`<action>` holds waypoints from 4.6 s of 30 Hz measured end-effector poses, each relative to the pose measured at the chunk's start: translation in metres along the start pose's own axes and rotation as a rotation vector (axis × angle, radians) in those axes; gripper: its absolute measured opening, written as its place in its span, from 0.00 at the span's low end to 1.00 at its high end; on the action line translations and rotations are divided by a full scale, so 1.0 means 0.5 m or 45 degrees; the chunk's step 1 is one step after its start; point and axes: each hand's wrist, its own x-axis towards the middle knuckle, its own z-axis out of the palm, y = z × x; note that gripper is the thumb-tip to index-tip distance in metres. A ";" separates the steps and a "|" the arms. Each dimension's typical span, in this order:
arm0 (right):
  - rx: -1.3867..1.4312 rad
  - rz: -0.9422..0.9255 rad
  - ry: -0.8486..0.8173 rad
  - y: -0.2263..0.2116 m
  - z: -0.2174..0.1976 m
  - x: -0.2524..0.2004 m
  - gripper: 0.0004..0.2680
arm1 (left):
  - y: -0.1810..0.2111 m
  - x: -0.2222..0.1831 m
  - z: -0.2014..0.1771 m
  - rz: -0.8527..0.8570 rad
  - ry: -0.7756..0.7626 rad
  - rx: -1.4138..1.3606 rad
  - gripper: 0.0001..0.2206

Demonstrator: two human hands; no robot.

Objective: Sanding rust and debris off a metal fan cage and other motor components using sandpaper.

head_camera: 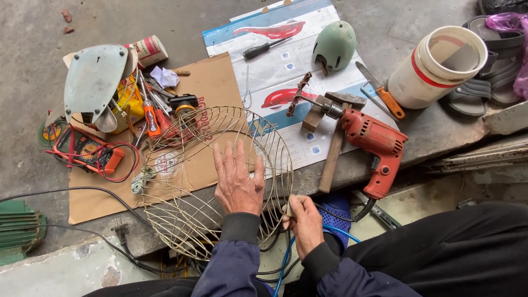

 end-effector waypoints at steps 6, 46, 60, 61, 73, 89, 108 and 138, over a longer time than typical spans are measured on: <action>-0.287 -0.173 0.078 -0.045 0.019 0.053 0.08 | 0.021 0.022 0.010 -0.053 -0.017 0.001 0.27; -1.151 -0.446 -0.218 -0.128 -0.011 0.042 0.03 | 0.019 0.020 0.018 -0.095 -0.088 0.127 0.28; -1.354 -0.611 -0.111 -0.272 0.081 0.047 0.07 | 0.012 0.018 0.021 -0.060 -0.081 0.113 0.29; -1.355 -0.609 -0.111 -0.242 0.072 0.037 0.07 | 0.010 0.016 0.020 -0.061 -0.082 0.113 0.29; -1.211 -0.442 0.271 -0.174 0.139 -0.004 0.10 | 0.020 0.021 0.023 -0.044 -0.035 0.109 0.28; -1.495 -1.197 0.053 -0.080 0.028 -0.049 0.15 | 0.026 0.026 0.031 0.017 0.107 0.107 0.28; -1.787 -1.249 0.128 -0.046 0.025 -0.063 0.13 | 0.025 0.024 0.025 0.041 0.136 0.098 0.27; -1.456 -0.569 0.001 -0.142 0.050 -0.016 0.11 | 0.023 0.027 0.030 0.021 0.078 0.055 0.29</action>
